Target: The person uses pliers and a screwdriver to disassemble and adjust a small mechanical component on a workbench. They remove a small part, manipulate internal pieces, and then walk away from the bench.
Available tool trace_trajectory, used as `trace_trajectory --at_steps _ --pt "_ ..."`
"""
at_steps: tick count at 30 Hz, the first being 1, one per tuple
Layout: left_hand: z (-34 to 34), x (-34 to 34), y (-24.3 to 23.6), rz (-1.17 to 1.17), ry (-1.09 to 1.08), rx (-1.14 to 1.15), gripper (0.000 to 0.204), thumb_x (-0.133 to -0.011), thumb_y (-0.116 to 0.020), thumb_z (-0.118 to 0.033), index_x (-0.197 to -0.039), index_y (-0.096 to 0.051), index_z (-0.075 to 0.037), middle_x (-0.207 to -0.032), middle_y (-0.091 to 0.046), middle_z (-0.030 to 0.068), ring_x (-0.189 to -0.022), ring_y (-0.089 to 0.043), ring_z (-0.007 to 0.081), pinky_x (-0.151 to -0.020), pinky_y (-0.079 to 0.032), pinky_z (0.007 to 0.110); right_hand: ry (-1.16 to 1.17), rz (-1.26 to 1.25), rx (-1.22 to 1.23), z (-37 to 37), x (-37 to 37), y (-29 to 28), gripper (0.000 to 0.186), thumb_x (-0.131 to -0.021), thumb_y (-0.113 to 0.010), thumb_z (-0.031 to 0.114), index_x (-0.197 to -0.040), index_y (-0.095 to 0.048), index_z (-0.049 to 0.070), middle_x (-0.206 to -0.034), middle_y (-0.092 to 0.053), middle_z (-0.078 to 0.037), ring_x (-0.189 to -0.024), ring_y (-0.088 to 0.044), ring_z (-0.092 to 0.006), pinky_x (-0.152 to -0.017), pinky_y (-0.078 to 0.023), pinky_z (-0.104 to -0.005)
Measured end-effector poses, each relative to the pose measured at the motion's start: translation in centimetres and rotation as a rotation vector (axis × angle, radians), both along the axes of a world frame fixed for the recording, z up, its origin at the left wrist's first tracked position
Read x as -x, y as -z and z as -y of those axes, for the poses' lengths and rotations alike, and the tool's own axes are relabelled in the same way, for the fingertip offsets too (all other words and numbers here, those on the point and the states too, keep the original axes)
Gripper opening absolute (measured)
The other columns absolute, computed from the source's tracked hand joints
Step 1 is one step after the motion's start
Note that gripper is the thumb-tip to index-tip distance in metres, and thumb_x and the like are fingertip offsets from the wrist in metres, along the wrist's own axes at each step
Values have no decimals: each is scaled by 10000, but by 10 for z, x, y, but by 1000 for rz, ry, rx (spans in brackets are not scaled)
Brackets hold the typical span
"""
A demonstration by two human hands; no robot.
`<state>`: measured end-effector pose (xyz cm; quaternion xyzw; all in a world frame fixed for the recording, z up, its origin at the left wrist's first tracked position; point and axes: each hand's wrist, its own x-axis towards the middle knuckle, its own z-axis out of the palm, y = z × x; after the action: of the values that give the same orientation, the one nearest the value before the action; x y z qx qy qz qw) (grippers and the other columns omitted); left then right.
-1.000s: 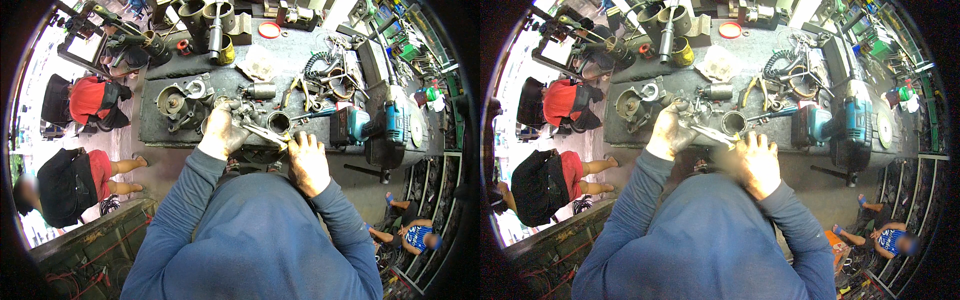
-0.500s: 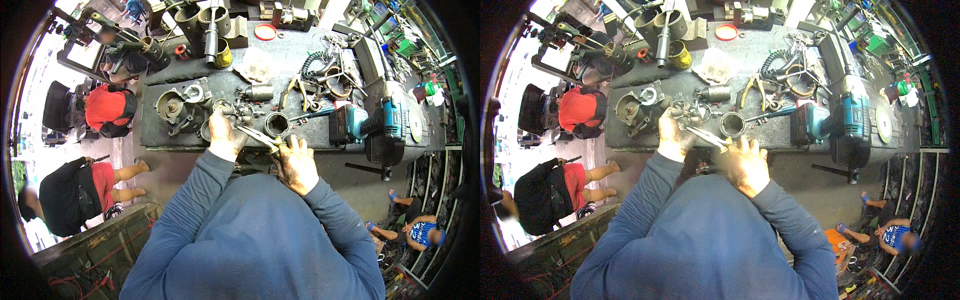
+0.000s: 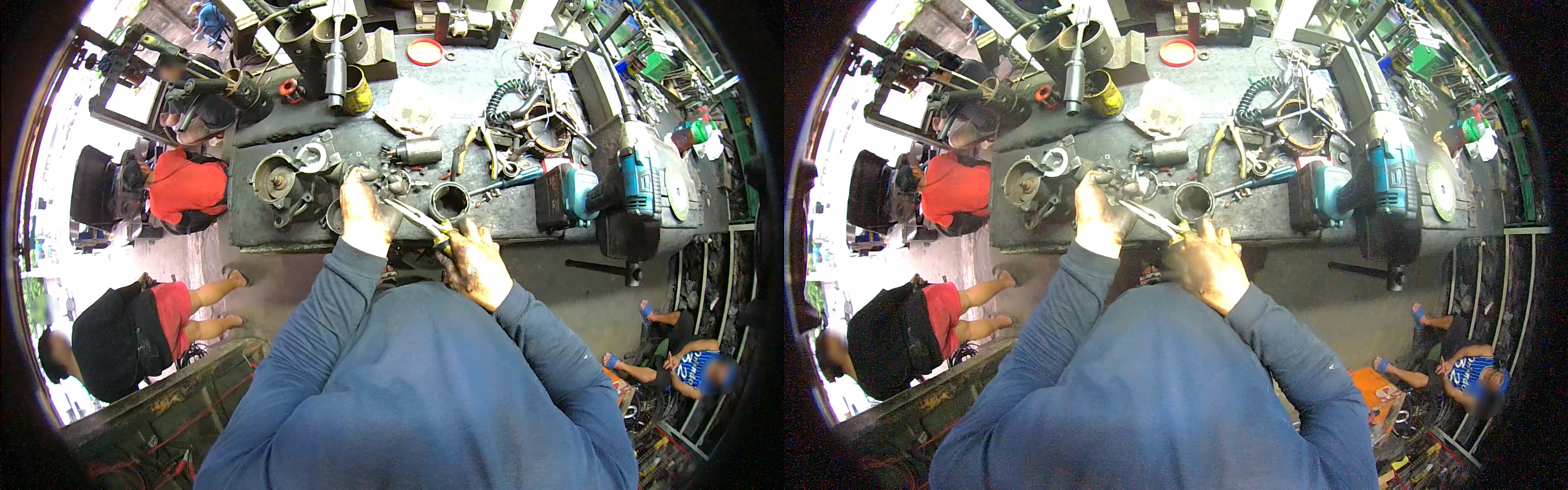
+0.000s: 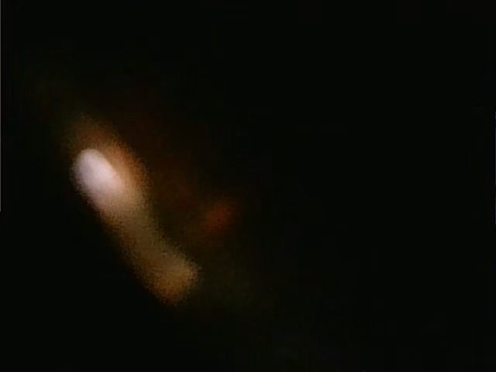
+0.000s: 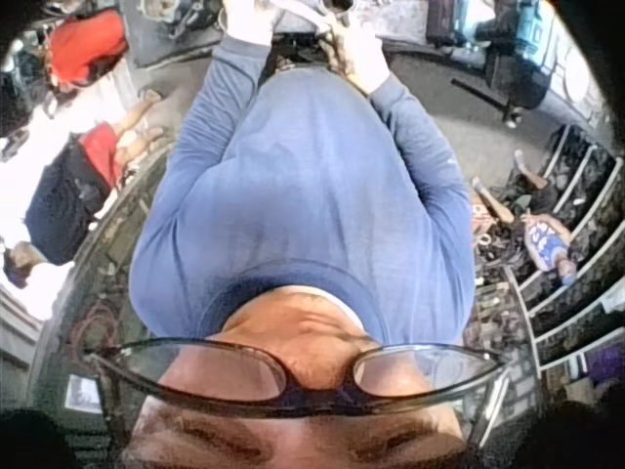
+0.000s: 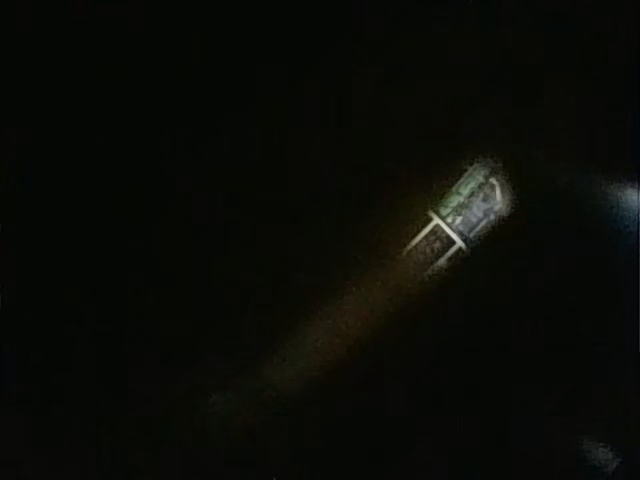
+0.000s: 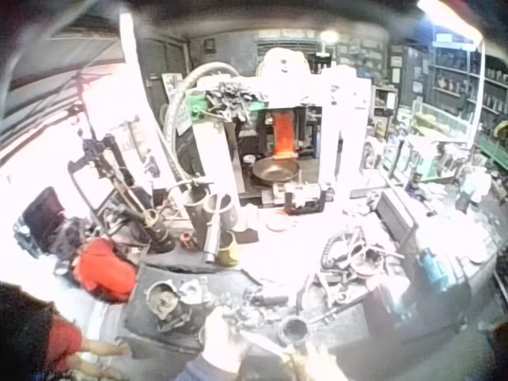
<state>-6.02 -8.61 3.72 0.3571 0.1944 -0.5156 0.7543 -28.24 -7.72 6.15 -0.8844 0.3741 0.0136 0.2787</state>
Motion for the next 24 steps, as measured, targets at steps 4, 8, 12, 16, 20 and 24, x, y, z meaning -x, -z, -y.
trace_trajectory --at_steps 4,8,12,16,20,24 --pt "4 9 -8 -4 -17 -11 46 -885 -537 -81 -882 -580 -96 -826 -600 66 -755 -593 245 -788 -552 432 57 8 146 -1 3 16 375 -906 -717 210 -1239 -644 52 -1255 -539 -197 -1095 -551 -404 -870 -500 -532" --pt "-14 -13 2 125 279 100 125 -934 -534 -71 -1019 -626 -64 -972 -683 106 -897 -690 288 -873 -582 491 10 -30 376 12 10 11 400 -862 -723 181 -1242 -662 72 -1251 -561 -171 -1097 -558 -382 -883 -489 -509" --pt "-35 -36 12 576 524 252 336 -979 -538 -56 -1302 -629 -40 -1142 -712 135 -1052 -709 276 -946 -572 394 -62 -66 407 24 19 2 403 -831 -722 163 -1217 -674 54 -1279 -572 -148 -1085 -561 -368 -884 -475 -487" --pt "-35 -63 -19 1630 945 262 399 -919 -723 -157 -1311 -692 -89 -1214 -691 138 -1224 -638 281 -1064 -500 405 -77 -49 383 28 24 -8 419 -804 -756 162 -1195 -669 40 -1293 -573 -142 -1099 -563 -378 -893 -475 -497" --pt "-38 -54 -43 1882 885 338 381 -881 -798 -195 -1235 -722 -76 -1211 -688 172 -1215 -637 349 -1074 -494 432 -145 -54 309 41 32 -22 378 -809 -749 220 -1146 -684 63 -1229 -583 -141 -1086 -589 -384 -894 -500 -515" --pt "-47 -44 -37 1978 847 413 352 -852 -816 -132 -1165 -692 -31 -1193 -683 187 -1159 -644 382 -1010 -520 445 -165 4 78 42 40 -24 332 -832 -738 159 -1137 -677 45 -1182 -587 -164 -1059 -595 -380 -891 -510 -489"
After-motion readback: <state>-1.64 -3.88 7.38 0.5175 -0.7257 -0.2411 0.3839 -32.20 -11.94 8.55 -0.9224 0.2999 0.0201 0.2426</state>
